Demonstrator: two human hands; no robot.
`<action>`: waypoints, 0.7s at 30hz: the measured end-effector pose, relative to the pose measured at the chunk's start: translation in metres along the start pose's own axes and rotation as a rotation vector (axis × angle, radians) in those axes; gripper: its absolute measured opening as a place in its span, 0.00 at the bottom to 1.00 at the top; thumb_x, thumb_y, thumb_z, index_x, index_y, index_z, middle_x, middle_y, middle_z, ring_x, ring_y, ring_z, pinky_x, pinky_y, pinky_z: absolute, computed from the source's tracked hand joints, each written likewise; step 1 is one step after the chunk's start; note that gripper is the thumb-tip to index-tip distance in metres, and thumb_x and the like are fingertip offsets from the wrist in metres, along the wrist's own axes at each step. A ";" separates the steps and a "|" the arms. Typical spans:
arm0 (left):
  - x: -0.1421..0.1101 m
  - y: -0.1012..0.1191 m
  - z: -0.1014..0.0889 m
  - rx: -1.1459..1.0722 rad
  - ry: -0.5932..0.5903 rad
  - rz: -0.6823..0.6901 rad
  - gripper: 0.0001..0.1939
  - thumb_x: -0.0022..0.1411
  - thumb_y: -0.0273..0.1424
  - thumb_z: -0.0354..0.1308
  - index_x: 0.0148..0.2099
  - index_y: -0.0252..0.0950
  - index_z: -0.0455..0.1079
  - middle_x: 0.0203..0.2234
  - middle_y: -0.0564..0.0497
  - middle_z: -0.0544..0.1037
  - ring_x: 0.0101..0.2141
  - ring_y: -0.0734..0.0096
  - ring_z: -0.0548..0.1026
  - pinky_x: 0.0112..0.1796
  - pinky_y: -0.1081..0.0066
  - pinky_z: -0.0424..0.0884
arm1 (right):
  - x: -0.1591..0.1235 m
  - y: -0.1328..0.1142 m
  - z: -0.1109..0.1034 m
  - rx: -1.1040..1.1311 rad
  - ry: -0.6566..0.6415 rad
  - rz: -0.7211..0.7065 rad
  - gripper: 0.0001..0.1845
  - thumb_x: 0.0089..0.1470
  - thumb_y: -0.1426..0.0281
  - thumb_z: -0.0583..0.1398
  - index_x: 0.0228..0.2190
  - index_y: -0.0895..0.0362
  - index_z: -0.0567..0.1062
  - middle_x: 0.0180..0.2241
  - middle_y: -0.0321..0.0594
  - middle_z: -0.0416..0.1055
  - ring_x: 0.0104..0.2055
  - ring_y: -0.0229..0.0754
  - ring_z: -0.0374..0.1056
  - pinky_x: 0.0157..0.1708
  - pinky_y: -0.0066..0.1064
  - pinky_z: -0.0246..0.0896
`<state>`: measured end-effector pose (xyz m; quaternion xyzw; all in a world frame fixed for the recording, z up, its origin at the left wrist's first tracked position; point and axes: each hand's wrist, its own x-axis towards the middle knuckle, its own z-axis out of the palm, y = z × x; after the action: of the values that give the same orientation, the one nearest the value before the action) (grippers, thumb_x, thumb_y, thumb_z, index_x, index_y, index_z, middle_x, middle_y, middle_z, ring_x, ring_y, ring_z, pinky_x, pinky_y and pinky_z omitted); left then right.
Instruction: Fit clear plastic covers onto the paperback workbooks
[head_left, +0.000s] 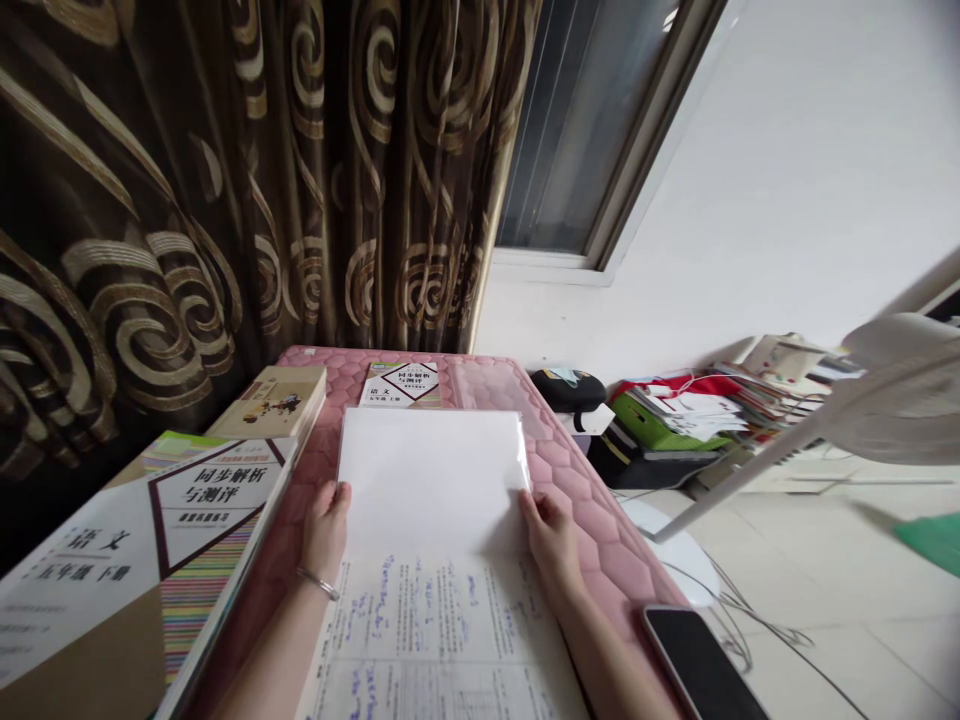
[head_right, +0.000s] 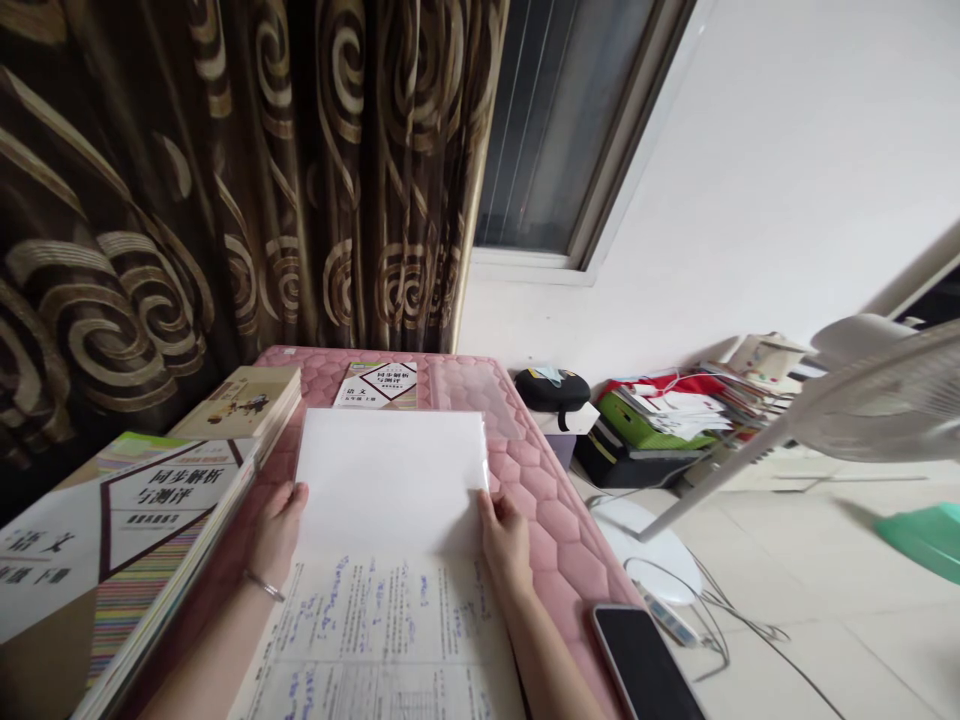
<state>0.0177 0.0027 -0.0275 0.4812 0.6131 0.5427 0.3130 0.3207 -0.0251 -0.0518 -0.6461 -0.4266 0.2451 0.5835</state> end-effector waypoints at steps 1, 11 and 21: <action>0.000 -0.001 0.000 0.004 -0.001 0.003 0.20 0.53 0.50 0.52 0.26 0.38 0.64 0.21 0.55 0.70 0.27 0.70 0.67 0.29 0.73 0.64 | 0.000 0.000 0.000 -0.007 0.005 -0.006 0.23 0.47 0.48 0.58 0.20 0.55 0.70 0.21 0.36 0.68 0.25 0.42 0.61 0.24 0.31 0.56; 0.004 0.000 -0.006 0.049 -0.085 0.004 0.18 0.54 0.49 0.52 0.29 0.37 0.65 0.22 0.55 0.71 0.27 0.69 0.69 0.28 0.73 0.63 | -0.004 -0.006 0.002 -0.026 0.037 -0.048 0.21 0.49 0.49 0.57 0.23 0.54 0.69 0.23 0.37 0.69 0.28 0.43 0.62 0.27 0.34 0.57; 0.004 -0.002 -0.004 0.093 -0.078 0.018 0.18 0.54 0.47 0.49 0.25 0.38 0.60 0.20 0.56 0.68 0.26 0.71 0.67 0.28 0.74 0.63 | -0.006 -0.004 -0.001 0.078 0.022 -0.012 0.21 0.48 0.49 0.60 0.24 0.54 0.70 0.24 0.35 0.69 0.29 0.41 0.62 0.27 0.30 0.59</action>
<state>0.0125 0.0051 -0.0286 0.5214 0.6208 0.4972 0.3091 0.3172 -0.0305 -0.0485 -0.6229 -0.4142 0.2506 0.6145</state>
